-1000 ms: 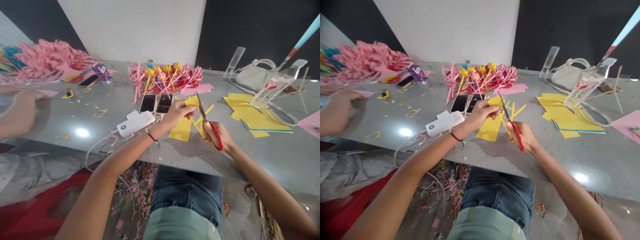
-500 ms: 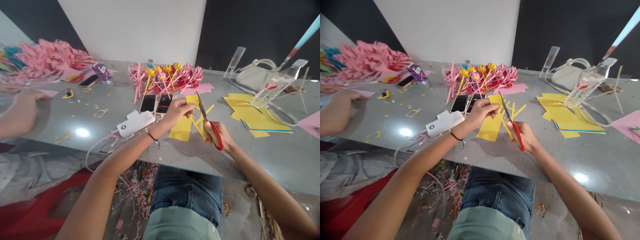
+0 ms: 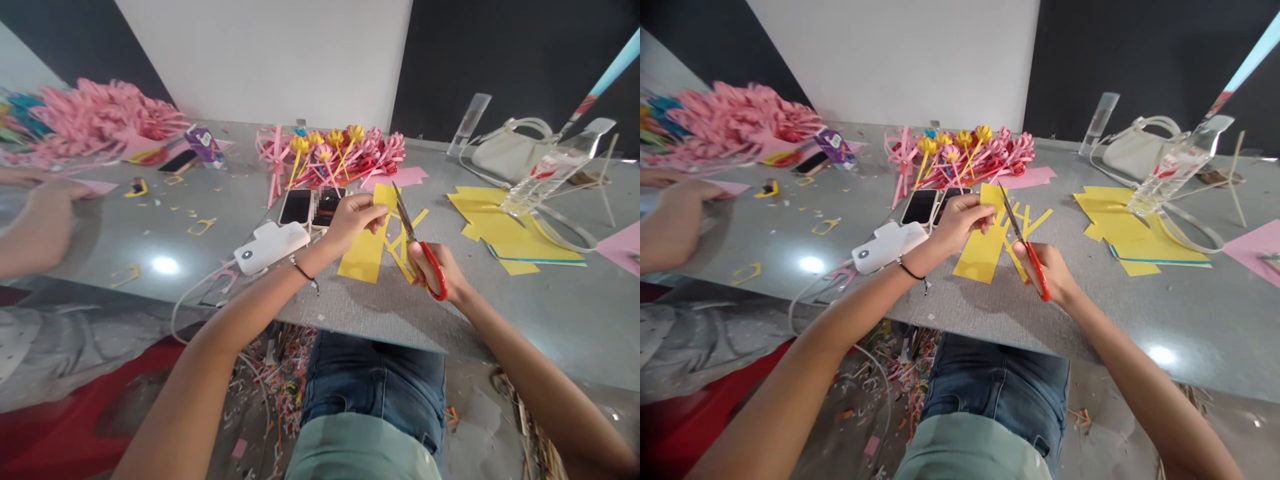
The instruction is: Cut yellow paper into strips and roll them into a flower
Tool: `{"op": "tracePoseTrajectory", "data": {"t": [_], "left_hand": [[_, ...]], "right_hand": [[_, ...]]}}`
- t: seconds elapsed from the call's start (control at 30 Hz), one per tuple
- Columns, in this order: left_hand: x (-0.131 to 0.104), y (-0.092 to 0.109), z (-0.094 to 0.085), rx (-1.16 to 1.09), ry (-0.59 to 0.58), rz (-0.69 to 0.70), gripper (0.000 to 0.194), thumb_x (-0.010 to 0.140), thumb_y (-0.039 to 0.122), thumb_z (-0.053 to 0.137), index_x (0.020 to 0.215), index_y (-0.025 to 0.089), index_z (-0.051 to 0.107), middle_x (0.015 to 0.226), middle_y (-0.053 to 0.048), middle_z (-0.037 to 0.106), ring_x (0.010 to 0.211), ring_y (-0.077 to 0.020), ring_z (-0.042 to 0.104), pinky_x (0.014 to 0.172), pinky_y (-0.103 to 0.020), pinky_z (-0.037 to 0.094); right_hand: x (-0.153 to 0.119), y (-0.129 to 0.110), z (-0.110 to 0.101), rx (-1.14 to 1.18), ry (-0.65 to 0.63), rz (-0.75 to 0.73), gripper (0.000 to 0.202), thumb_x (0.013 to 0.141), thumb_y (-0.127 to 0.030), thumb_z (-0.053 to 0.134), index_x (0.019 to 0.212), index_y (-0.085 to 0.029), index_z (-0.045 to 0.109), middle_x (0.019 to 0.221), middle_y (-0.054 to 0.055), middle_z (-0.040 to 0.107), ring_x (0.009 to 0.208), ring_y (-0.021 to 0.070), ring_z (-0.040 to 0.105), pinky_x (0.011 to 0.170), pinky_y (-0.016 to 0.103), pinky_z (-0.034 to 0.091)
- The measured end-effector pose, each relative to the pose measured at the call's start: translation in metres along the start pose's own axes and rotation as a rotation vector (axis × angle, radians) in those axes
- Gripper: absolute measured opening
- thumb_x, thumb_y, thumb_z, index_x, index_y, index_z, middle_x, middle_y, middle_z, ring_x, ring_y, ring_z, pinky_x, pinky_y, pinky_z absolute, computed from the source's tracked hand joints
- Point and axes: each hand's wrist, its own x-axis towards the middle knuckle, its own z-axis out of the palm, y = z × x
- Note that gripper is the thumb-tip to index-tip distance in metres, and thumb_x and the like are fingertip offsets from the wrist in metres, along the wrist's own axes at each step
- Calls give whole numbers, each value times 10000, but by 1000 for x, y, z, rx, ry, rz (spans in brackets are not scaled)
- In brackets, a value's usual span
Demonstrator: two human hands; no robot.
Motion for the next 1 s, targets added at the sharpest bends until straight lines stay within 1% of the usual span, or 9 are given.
{"op": "tracePoseTrajectory", "data": {"t": [0.17,0.3,0.47,0.6,0.73,0.87,1.0], "left_hand": [[1,-2,-1,-10,8,0,265,872,312,763,675,168,660,677,-7,661,522,-61,570,538,-213,464],[2,-3,-3,-15,10,4,265,877,306,756,671,170,658,673,-4,662,515,-58,566,529,-209,451],[3,-3,-5,-13,7,10,268,877,313,757,672,173,658,670,-5,661,519,-58,565,534,-210,453],[4,-3,-6,1,37,-2,274,869,330,769,676,178,648,671,-6,659,528,-63,570,544,-213,470],[4,-1,-7,4,59,0,265,867,314,768,678,177,642,667,-3,654,530,-62,567,543,-211,472],[5,-1,-7,-12,52,16,244,871,288,753,681,177,648,661,-1,648,531,-63,566,538,-213,465],[4,1,-7,4,70,4,235,867,288,746,682,179,650,668,-4,650,546,-64,568,543,-214,465]], "right_hand": [[0,-1,0,-20,11,5,691,977,-829,470,617,-244,399,503,-16,446,476,158,588,489,289,494],[0,1,-1,-27,8,0,691,979,-829,469,614,-246,403,494,-16,448,454,157,584,469,288,459],[0,0,-2,-43,14,19,700,957,-844,491,603,-248,397,488,-15,454,446,165,594,467,295,461],[0,-4,-2,-58,17,30,710,952,-861,473,601,-247,404,480,-8,470,441,158,579,475,295,475],[-1,-7,-2,-60,14,37,713,945,-865,479,598,-248,402,481,-6,474,440,153,565,479,298,483],[-2,-7,-3,-70,8,49,713,958,-857,466,593,-247,406,483,-3,481,438,159,581,477,303,471],[-2,-8,-3,-91,10,30,721,979,-842,444,572,-248,402,456,4,486,430,159,574,487,305,448]]}}
